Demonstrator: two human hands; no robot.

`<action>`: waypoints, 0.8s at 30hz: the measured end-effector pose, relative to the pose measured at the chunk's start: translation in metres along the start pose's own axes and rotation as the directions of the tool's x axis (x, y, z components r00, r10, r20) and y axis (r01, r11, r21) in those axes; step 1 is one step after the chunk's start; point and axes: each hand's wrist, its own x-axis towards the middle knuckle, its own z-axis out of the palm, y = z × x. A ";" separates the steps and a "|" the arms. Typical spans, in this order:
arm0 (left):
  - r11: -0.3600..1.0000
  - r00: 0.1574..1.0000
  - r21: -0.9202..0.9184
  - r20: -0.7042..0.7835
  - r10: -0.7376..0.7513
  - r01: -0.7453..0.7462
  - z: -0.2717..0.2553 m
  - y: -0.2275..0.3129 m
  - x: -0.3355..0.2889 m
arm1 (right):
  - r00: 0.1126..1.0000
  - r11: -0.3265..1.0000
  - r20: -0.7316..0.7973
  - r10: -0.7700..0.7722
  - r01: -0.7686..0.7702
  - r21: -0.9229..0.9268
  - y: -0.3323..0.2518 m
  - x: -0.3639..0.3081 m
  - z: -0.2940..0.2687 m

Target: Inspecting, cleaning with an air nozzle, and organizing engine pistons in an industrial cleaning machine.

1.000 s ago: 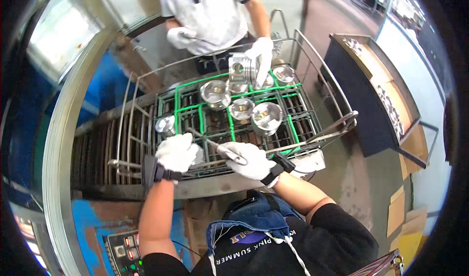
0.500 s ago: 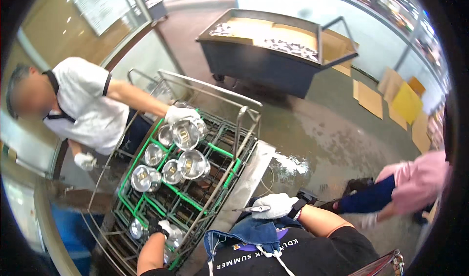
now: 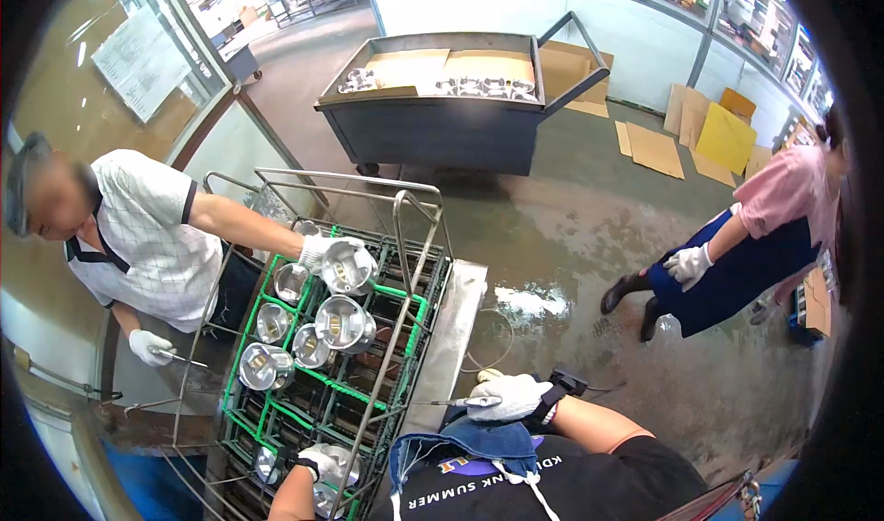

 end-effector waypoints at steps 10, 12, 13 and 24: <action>0.989 0.997 -0.125 0.032 -0.074 0.078 -0.034 0.013 -0.051 | 0.996 0.995 0.084 -0.002 -0.006 0.095 -0.023 -0.021 -0.048; 0.993 0.993 0.062 0.054 -0.105 0.102 -0.082 0.048 -0.075 | 0.983 0.992 0.182 -0.017 -0.006 0.125 -0.031 -0.011 -0.057; 0.990 0.991 0.062 0.044 -0.129 0.126 -0.143 0.119 -0.130 | 0.960 0.971 0.269 -0.078 0.012 0.239 -0.044 -0.012 -0.076; 0.219 0.356 -0.603 -0.684 -0.636 -0.767 -0.115 0.160 -0.179 | 0.891 0.796 0.137 -0.433 0.307 0.521 -0.067 0.033 -0.069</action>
